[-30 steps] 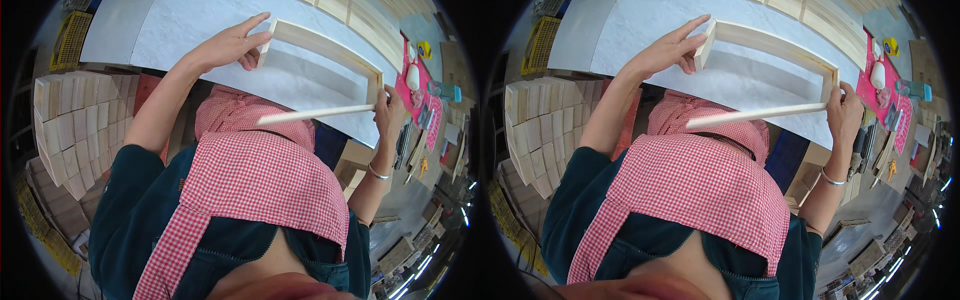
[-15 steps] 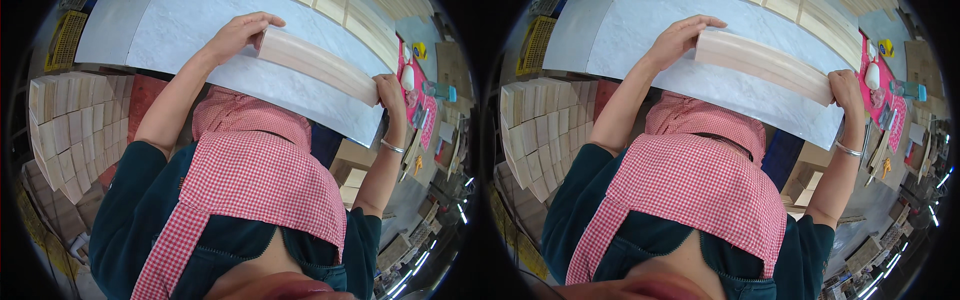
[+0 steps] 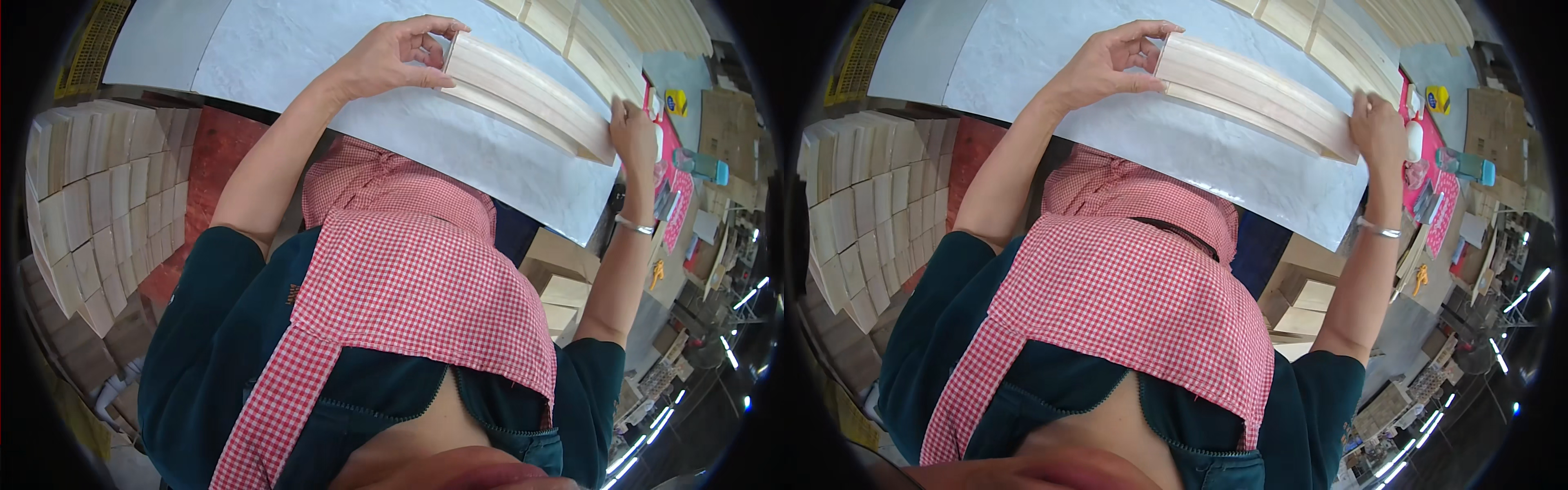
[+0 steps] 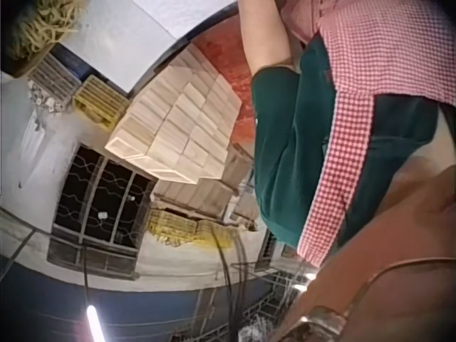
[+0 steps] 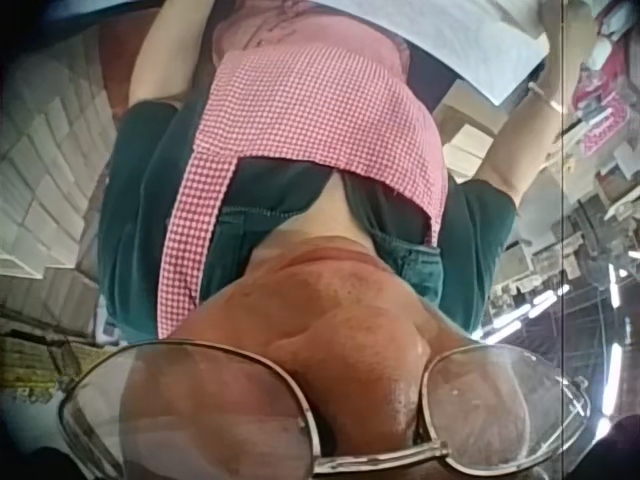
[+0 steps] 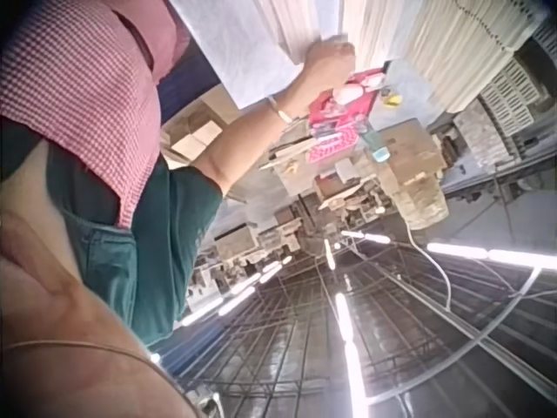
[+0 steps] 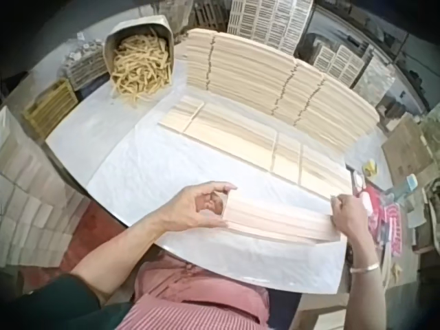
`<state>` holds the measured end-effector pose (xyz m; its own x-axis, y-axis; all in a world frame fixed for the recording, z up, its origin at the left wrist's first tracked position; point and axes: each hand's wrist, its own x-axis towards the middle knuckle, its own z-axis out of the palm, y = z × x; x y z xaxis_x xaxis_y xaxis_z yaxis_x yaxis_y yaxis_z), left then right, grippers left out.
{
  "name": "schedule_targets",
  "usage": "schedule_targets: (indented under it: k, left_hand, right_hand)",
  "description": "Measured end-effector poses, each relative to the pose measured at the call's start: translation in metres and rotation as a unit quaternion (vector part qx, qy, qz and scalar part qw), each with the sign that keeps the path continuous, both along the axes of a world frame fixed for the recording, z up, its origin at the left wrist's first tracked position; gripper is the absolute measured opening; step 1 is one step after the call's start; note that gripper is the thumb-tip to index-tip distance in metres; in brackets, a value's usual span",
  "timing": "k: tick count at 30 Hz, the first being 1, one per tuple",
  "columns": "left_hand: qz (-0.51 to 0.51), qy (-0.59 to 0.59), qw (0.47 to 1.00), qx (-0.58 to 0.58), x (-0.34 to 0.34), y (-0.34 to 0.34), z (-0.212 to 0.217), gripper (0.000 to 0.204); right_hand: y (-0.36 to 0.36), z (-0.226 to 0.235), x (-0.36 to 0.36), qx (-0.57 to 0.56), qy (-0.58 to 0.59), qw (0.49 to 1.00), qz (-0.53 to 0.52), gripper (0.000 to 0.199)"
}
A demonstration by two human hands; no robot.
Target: Assemble wooden trays or boxes using glue and a pneumatic nail gun.
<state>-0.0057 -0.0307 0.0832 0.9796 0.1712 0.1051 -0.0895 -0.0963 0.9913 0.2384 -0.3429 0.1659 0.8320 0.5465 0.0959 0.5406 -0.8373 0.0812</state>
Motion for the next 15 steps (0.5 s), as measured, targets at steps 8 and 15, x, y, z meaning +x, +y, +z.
schedule_targets:
  k: [8,15]
  left_hand:
    - [-0.011,0.028,0.996,-0.082,0.004,-0.005,0.018,0.069]
    - [-0.021,0.023,0.994,-0.104,0.006,-0.005,0.009,0.068]
  right_hand:
    - [0.115,0.006,-0.100,0.222,0.053,0.869,0.440,0.058]
    - [0.122,-0.005,-0.099,0.169,0.241,0.863,0.410,0.058]
